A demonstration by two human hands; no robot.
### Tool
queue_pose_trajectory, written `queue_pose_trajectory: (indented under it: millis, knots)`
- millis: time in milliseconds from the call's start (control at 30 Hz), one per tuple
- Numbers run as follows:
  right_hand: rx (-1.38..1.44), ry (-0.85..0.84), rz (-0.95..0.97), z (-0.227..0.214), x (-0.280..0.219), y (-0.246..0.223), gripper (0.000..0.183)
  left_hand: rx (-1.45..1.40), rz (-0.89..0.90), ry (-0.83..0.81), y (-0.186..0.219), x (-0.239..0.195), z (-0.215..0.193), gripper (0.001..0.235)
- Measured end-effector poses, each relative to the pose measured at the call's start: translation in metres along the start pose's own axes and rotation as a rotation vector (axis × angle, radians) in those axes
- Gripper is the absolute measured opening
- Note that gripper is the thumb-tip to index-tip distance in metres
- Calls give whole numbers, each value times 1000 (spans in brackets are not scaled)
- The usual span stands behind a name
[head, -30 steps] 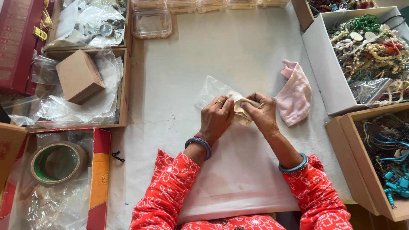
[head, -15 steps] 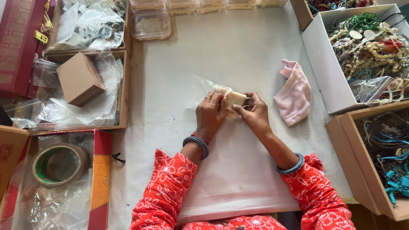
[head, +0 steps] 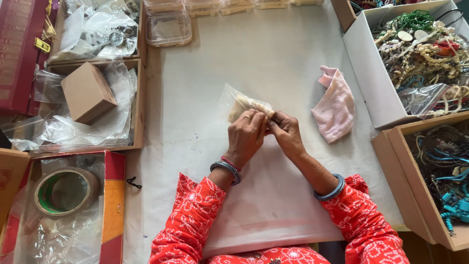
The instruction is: The person wipes a necklace with a cloth, places a jewelry item into a small plastic bag, puts the bag into a small pouch, and then places jewelry into a plastic box.
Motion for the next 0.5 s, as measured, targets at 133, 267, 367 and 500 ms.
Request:
queue_pose_trajectory:
  millis: [133,267,367,500]
  knots:
    - [-22,-116,5,18,-1,-21,26,-12,-19,59,-3,4,-11,7]
    - [-127,-1,9,1,-2,8,25,-8,12,33,12,0,-3,7]
    - [69,51,-89,-15,-3,30,13,-17,13,-51,21,-1,2,8]
    - [4,80,-88,-9,-6,15,10,-45,9,7,27,0,-2,10]
Point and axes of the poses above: each hand's wrist, its own x-axis towards the middle knuckle, its own z-axis out of the palm, y = z × x, the point moved 6 cm from there along x, towards the middle knuckle, and after that the axes turned 5 degrees about -y, right-handed, at the moved point
